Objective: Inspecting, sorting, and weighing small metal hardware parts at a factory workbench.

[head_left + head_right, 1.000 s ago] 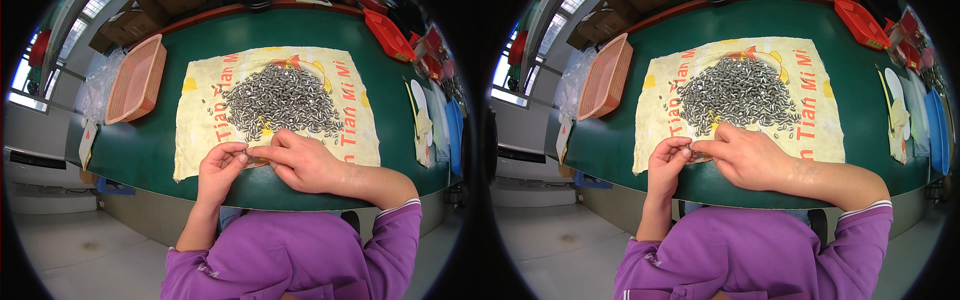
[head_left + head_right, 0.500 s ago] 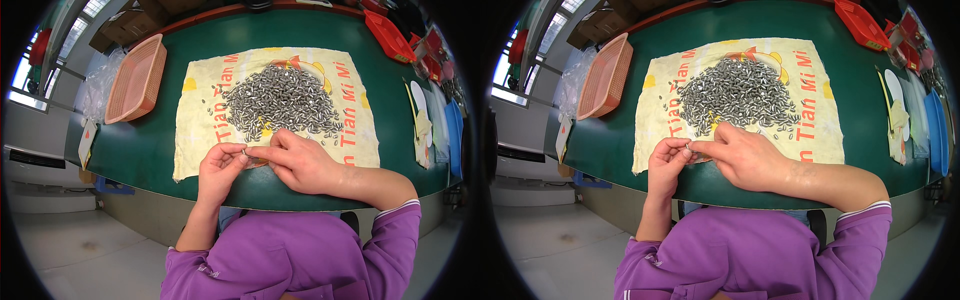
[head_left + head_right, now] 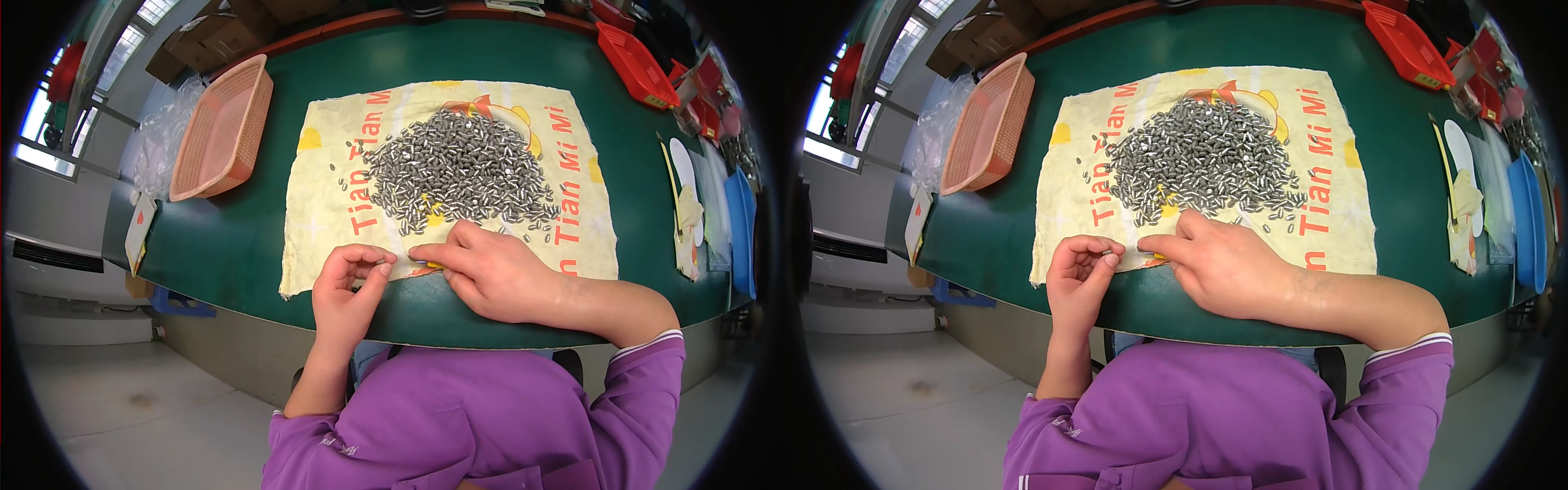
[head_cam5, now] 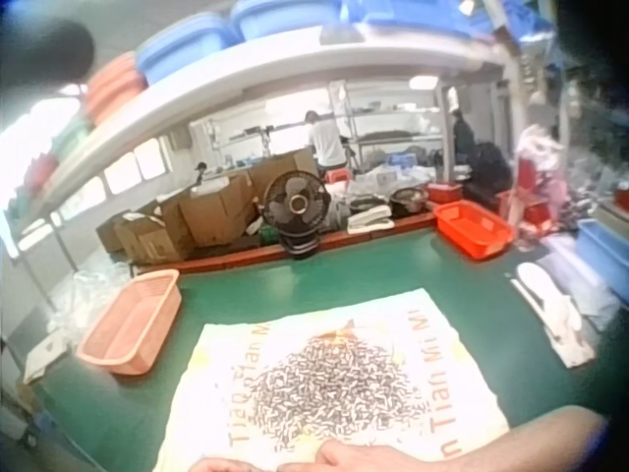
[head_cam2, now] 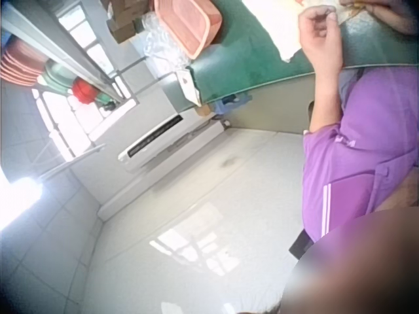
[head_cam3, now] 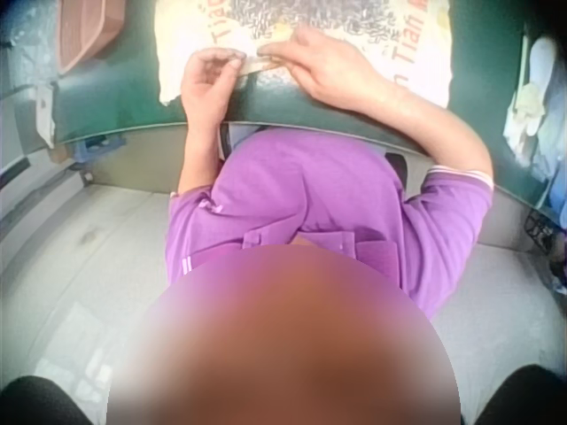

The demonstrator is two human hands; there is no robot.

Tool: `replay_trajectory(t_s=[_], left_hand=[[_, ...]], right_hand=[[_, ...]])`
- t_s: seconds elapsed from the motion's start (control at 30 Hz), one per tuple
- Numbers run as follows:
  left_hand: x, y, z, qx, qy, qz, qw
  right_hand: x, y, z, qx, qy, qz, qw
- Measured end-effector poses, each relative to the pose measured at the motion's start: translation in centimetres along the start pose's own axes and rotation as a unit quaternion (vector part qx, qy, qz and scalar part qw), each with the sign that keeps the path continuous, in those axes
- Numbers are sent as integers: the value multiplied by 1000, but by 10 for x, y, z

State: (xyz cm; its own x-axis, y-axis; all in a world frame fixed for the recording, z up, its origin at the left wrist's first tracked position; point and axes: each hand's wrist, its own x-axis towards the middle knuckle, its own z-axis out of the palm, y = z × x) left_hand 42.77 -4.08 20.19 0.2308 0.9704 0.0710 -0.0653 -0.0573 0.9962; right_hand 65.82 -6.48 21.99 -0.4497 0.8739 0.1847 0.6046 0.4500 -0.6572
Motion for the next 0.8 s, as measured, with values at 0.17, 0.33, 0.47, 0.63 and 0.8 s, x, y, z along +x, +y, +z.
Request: replay_trajectory(t_s=[0.17,0.33,0.47,0.63,0.8], left_hand=[[11,0,2,386,11,201,900],[19,-5,5,444,16,177,878],[15,-2,3,468,19,162,868],[11,0,0,464,6,161,871],[9,0,-3,449,0,161,879]], right_hand=[[-4,-5,-4,-37,-20,17,999],[-5,-11,-7,-50,-30,13,998],[-4,-11,-7,-59,-44,18,997],[-4,-9,-6,-64,-33,4,997],[-4,-9,-6,-71,-27,-1,997]])
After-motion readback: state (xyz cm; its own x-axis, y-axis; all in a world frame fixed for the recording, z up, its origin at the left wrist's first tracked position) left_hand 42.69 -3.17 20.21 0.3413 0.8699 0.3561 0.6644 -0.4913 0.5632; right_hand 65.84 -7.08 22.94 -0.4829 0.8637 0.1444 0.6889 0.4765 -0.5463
